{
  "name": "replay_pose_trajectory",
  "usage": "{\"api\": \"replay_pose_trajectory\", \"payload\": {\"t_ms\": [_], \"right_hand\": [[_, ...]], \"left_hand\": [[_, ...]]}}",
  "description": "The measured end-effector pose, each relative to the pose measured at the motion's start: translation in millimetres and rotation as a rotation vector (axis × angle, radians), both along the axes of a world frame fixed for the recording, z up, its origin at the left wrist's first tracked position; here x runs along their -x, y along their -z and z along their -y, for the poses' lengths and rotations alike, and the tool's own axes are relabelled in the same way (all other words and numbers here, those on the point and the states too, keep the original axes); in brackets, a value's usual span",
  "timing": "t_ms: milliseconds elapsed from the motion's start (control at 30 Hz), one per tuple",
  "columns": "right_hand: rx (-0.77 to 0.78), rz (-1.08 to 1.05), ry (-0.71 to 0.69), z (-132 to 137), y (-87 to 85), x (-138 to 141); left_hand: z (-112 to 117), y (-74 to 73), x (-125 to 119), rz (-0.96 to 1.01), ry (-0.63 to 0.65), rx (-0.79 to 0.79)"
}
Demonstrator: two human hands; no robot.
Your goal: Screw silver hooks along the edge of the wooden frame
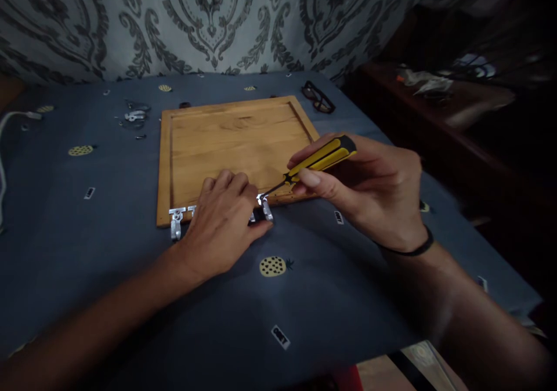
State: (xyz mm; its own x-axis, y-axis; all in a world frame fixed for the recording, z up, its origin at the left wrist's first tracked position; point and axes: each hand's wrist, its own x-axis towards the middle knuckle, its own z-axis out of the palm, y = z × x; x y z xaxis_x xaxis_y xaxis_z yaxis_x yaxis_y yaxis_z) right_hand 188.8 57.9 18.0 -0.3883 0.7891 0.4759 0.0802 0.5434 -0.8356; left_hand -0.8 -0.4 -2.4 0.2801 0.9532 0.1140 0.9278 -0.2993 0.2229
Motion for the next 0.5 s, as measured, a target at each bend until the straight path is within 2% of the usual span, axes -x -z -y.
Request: {"api": "replay_pose_trajectory", "payload": {"t_ms": [167, 333, 500], "right_hand": [[-0.113, -0.037, 0.111, 2, 2.7, 7], [-0.222, -0.275, 0.243, 2, 5.8, 12], [-0.234, -0.201, 0.225, 1, 6.1, 11]], "left_hand": [[1, 1.9, 0, -0.004, 0.002, -0.021], [0, 2.2, 1, -0.014, 0.009, -0.044], [0, 1.4, 1, -0.016, 0.004, -0.026]]}}
